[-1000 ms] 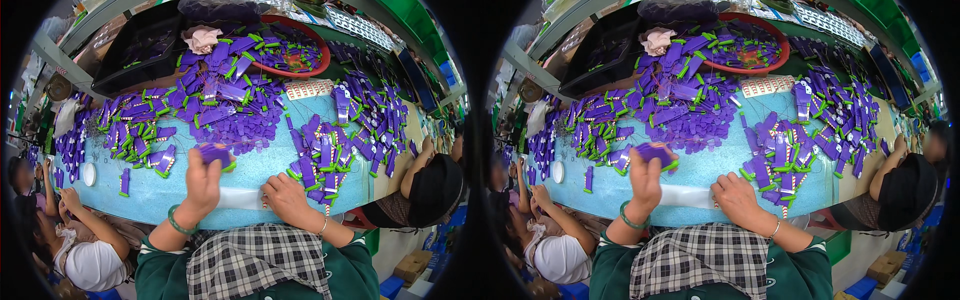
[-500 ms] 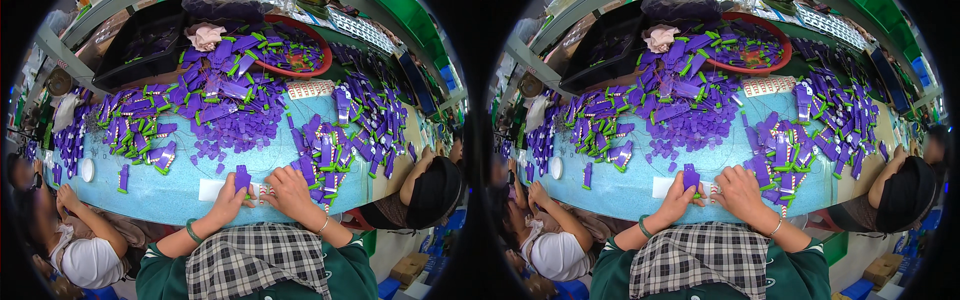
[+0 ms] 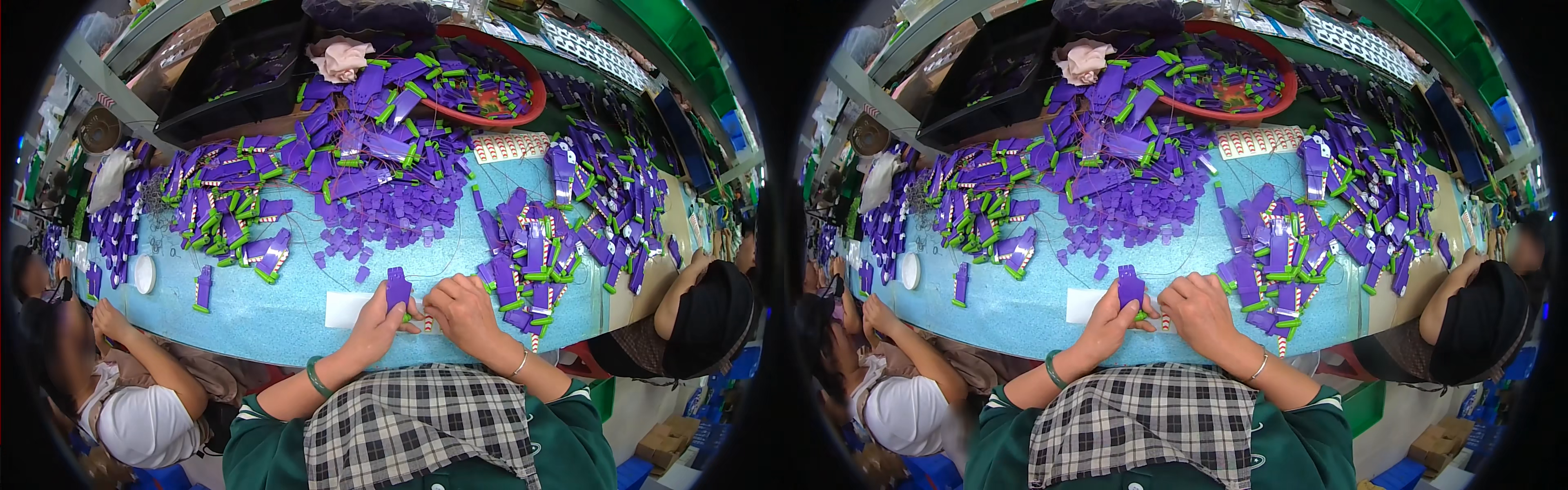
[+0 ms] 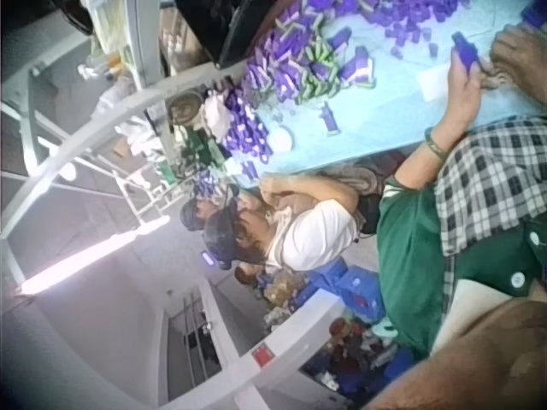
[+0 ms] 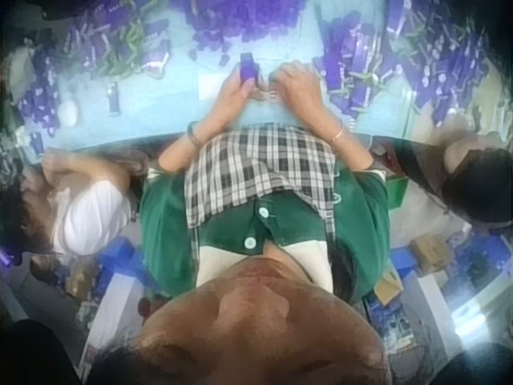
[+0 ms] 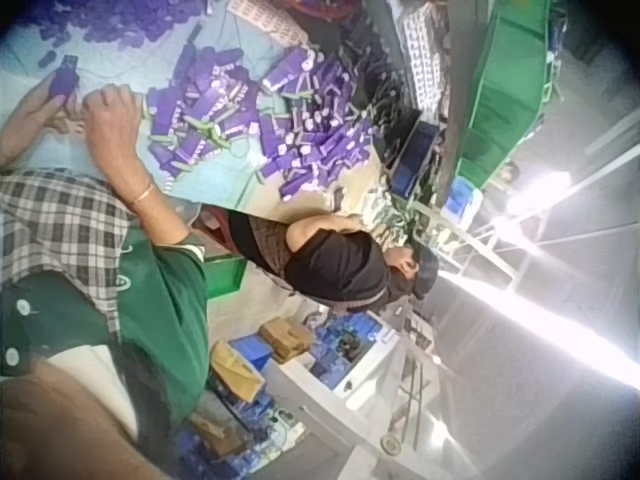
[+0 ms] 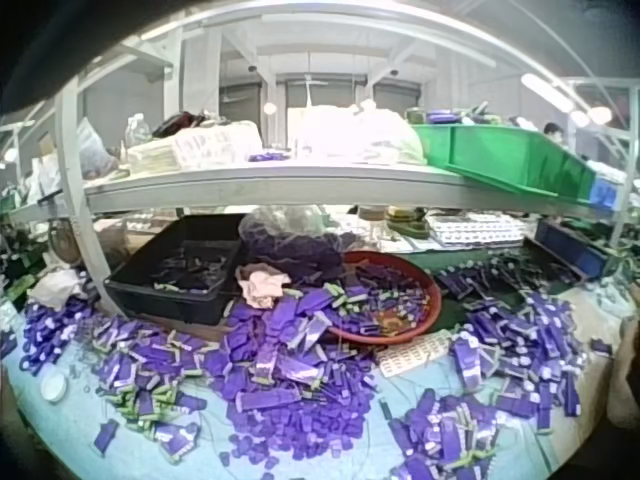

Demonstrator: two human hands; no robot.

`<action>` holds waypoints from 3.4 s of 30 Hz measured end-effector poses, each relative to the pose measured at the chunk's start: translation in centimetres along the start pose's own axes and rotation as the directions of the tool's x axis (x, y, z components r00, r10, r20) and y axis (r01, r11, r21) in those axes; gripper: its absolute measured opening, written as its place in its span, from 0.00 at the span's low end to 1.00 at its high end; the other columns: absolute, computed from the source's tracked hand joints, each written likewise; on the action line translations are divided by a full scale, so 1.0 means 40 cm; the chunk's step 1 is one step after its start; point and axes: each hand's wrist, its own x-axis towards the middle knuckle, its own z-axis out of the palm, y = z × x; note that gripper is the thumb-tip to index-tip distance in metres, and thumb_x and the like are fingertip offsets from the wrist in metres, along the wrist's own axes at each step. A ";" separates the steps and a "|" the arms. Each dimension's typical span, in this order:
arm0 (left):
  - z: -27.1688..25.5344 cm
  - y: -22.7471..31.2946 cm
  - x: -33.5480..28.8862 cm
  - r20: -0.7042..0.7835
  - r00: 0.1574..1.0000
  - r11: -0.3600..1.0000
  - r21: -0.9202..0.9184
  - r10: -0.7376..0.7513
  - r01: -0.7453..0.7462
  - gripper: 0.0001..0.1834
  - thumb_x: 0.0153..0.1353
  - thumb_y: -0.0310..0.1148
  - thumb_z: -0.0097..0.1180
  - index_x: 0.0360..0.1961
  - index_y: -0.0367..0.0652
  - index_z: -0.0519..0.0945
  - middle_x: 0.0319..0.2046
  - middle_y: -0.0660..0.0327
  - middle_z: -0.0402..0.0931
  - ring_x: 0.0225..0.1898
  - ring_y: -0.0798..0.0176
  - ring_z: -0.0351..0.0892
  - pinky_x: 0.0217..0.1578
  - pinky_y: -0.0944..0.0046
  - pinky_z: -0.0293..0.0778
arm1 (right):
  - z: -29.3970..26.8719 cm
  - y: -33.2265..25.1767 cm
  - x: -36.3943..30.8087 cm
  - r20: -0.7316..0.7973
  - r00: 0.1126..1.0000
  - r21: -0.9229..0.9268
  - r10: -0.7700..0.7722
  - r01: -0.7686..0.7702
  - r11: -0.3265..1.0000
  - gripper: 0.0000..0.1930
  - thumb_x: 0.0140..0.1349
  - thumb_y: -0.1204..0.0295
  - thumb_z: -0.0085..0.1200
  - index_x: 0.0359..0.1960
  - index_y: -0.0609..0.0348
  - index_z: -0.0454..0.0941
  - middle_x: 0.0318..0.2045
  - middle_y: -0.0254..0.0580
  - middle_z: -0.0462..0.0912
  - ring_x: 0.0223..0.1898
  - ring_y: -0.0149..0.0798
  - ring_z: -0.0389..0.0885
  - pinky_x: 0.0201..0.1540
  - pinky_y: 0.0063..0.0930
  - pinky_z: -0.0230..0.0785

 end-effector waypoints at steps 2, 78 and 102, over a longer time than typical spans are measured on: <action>0.000 -0.002 0.003 -0.011 1.000 1.000 -0.022 -0.003 0.003 0.12 0.69 0.27 0.38 0.53 0.38 0.63 0.39 0.58 0.70 0.42 0.65 0.75 0.40 0.64 0.79 | -0.002 0.012 0.000 -0.027 0.998 0.038 -0.052 0.053 0.998 0.06 0.49 0.72 0.60 0.29 0.52 0.76 0.27 0.31 0.75 0.34 0.37 0.72 0.38 0.33 0.60; 0.036 0.050 0.021 0.462 0.879 0.796 -0.485 -0.119 0.363 0.26 0.70 0.54 0.33 0.32 0.41 0.69 0.20 0.62 0.65 0.17 0.64 0.66 0.17 0.67 0.61 | -0.045 -0.043 0.091 0.111 0.990 0.792 0.084 -0.139 0.594 0.15 0.49 0.70 0.63 0.38 0.65 0.78 0.38 0.44 0.79 0.44 0.38 0.77 0.49 0.32 0.69; -0.021 0.136 0.004 0.656 0.178 -0.339 0.580 0.733 -0.741 0.10 0.39 0.22 0.60 0.23 0.42 0.72 0.36 0.55 0.76 0.38 0.55 0.78 0.30 0.64 0.80 | -0.080 -0.030 0.104 0.471 0.865 0.880 0.170 -0.473 -0.031 0.08 0.61 0.72 0.55 0.23 0.57 0.75 0.23 0.26 0.76 0.26 0.19 0.70 0.30 0.16 0.63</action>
